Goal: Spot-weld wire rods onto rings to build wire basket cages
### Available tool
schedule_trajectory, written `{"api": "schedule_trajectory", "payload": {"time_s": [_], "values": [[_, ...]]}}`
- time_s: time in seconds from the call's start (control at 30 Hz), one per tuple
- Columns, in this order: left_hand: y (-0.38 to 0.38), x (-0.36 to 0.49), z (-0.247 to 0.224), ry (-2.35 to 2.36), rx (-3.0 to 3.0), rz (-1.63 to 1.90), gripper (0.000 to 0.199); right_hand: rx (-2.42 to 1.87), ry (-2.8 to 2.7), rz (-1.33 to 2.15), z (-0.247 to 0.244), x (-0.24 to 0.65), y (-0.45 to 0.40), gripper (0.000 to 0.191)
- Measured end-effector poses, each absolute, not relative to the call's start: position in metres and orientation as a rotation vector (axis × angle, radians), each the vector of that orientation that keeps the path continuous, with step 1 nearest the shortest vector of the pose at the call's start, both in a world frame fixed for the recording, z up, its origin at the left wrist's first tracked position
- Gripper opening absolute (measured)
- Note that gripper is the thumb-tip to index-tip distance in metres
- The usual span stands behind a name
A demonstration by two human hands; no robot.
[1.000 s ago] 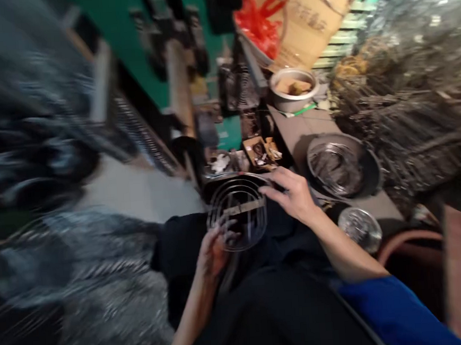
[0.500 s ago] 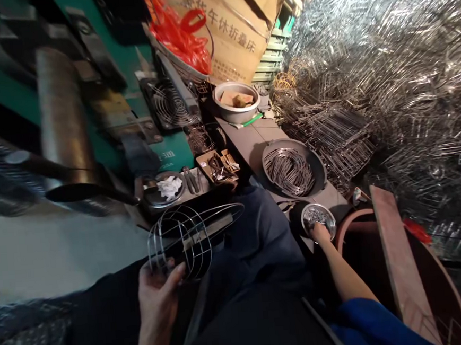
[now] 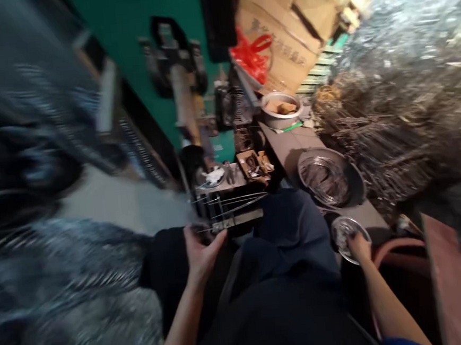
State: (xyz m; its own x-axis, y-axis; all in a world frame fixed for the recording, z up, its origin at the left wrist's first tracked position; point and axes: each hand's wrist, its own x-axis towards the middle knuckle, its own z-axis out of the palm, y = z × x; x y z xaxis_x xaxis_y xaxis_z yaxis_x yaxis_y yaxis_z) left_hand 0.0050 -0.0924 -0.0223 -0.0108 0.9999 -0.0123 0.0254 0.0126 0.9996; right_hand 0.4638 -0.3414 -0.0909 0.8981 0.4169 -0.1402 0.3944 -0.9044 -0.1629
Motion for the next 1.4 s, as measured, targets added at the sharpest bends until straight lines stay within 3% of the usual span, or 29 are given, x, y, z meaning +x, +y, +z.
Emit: {"api": "schedule_trajectory", "payload": {"time_s": [0.1, 0.27, 0.4, 0.5, 0.73, 1.07, 1.4], "values": [[-0.09, 0.003, -0.021, 1.246, 1.269, 1.185, 0.051, -2.8, -0.686, 0.219, -0.07, 0.471, -0.295, 0.014], [-0.087, 0.001, -0.019, 1.34, 1.305, 1.158, 0.052, -1.992, -1.056, 0.555, 0.003, 0.406, -0.172, 0.043], [-0.085, 0.002, -0.016, 1.4, 1.278, 1.166, 0.051, -1.567, -1.652, 0.627, 0.052, 0.314, -0.09, 0.029], [-0.081, -0.002, -0.014, 1.451, 1.287, 1.161, 0.049, -1.334, -2.013, 0.515, 0.056, 0.263, -0.055, 0.025], [-0.071, -0.016, -0.01, 1.483, 1.227, 1.153, 0.048, -1.262, -2.253, 0.328, 0.032, 0.228, -0.033, 0.025], [-0.062, -0.014, -0.006, 1.491, 1.16, 1.169, 0.047, -1.255, -2.311, 0.133, 0.034, 0.214, -0.023, 0.035], [-0.052, -0.015, 0.004, 1.56, 1.248, 1.246, 0.047, -1.196, -2.151, 0.203, 0.043, 0.206, -0.006, 0.022]]}}
